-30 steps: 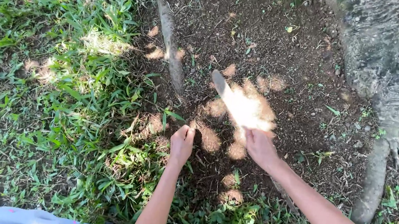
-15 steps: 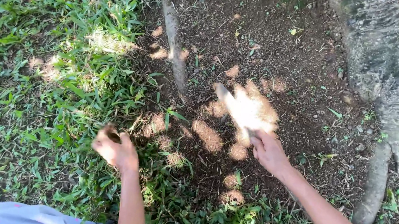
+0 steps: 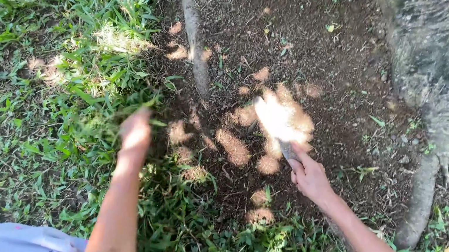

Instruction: Digging and harvesting small seed-like objects from the soil using a machete.

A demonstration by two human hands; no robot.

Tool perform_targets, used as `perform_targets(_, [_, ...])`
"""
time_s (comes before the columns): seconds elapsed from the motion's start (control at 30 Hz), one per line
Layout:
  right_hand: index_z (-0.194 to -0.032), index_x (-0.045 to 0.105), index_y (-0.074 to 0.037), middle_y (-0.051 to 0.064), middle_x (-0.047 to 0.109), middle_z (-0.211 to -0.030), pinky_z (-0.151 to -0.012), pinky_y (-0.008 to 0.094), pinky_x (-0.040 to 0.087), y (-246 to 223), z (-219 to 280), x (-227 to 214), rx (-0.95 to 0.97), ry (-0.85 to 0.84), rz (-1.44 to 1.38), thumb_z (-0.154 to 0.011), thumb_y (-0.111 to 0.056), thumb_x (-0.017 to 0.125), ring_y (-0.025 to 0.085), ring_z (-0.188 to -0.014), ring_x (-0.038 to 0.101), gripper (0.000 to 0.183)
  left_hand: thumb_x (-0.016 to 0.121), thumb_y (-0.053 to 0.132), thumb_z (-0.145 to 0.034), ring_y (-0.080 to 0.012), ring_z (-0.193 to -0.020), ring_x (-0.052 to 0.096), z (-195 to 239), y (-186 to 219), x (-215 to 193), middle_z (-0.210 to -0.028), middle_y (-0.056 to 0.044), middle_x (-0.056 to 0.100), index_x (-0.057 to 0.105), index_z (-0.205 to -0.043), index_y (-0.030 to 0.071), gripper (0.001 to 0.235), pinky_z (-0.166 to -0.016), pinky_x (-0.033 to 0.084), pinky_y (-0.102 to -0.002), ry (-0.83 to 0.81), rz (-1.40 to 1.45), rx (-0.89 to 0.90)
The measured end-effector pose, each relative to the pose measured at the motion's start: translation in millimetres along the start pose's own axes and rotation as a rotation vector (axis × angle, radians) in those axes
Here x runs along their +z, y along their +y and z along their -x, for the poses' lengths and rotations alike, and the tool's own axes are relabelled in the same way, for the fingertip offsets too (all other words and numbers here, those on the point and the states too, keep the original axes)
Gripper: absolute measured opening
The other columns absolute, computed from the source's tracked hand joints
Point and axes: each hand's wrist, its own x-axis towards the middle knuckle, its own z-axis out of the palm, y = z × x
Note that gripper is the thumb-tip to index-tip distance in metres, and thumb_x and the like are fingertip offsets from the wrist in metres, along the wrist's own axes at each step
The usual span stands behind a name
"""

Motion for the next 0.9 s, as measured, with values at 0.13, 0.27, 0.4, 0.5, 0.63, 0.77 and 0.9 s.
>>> perform_targets(0.13, [-0.159,0.033,-0.034,0.003,0.057,-0.061,-0.048,0.032,0.048,-0.8,-7.3,4.3,-0.027,-0.006,0.022,-0.104,-0.020,0.047,0.012,-0.050,0.051,0.058,0.043,0.016,-0.110,-0.0369,-0.091,0.069,-27.6,-74.6,40.5,-0.099,-0.019,0.073,0.067,-0.113,0.006,0.026,-0.079,0.053,-0.048,0.045,-0.170,-0.048])
perform_targets(0.27, [-0.159,0.032,-0.036,0.004,0.056,-0.061,-0.050,0.032,0.051,-5.9,-2.4,8.6,-0.076,-0.040,0.055,-0.104,-0.021,0.047,0.013,-0.050,0.052,0.059,0.046,0.010,-0.106,-0.0383,-0.093,0.070,-39.5,-89.0,96.1,-0.103,-0.025,0.069,0.057,-0.125,0.003,0.023,-0.075,0.059,-0.049,-0.017,-0.205,-0.173])
perform_targets(0.4, [-0.157,0.038,-0.032,0.003,0.058,-0.064,-0.053,0.031,0.053,25.3,-14.0,25.0,-0.145,-0.122,0.144,-0.105,-0.020,0.045,0.013,-0.053,0.054,0.054,0.066,0.009,-0.081,-0.0422,-0.104,0.059,6.3,-21.7,63.7,-0.118,-0.026,0.059,0.049,-0.130,0.004,0.052,-0.079,0.053,-0.056,0.273,-0.162,-0.109])
perform_targets(0.5, [-0.153,0.041,-0.027,0.003,0.061,-0.063,-0.052,0.030,0.052,19.3,-16.0,30.0,-0.175,-0.191,0.232,-0.107,-0.024,0.044,0.013,-0.053,0.057,0.047,0.068,0.015,-0.084,-0.0319,-0.124,0.053,80.7,88.1,-8.1,-0.136,-0.015,0.056,0.050,-0.134,0.016,0.053,-0.097,0.053,-0.046,0.294,-0.359,-0.049])
perform_targets(0.63, [-0.156,0.034,-0.030,0.005,0.058,-0.059,-0.050,0.028,0.051,-4.2,1.1,32.8,-0.156,-0.231,0.262,-0.105,-0.027,0.042,0.014,-0.050,0.053,0.051,0.062,0.035,-0.093,-0.0299,-0.105,0.060,102.3,86.1,79.0,-0.121,-0.018,0.062,0.053,-0.136,0.011,0.050,-0.081,0.056,-0.047,-0.025,-0.638,0.164])
perform_targets(0.77, [-0.144,0.048,-0.024,0.003,0.057,-0.062,-0.045,0.029,0.046,30.7,-9.6,35.2,-0.138,-0.259,0.307,-0.110,-0.026,0.041,0.013,-0.047,0.050,0.034,0.053,0.021,-0.106,-0.0234,-0.093,0.066,96.7,0.7,156.3,-0.101,-0.009,0.068,0.067,-0.111,0.013,0.017,-0.079,0.058,-0.037,0.083,-0.152,0.113])
perform_targets(0.9, [-0.152,0.042,-0.031,0.003,0.056,-0.061,-0.042,0.028,0.042,67.8,-13.0,45.2,-0.295,-0.217,0.490,-0.106,-0.019,0.045,0.012,-0.045,0.045,0.047,0.055,0.000,-0.102,-0.0207,-0.087,0.072,111.3,-33.7,96.2,-0.104,-0.012,0.069,0.069,-0.123,0.010,0.027,-0.069,0.062,-0.029,0.193,0.011,-0.135])
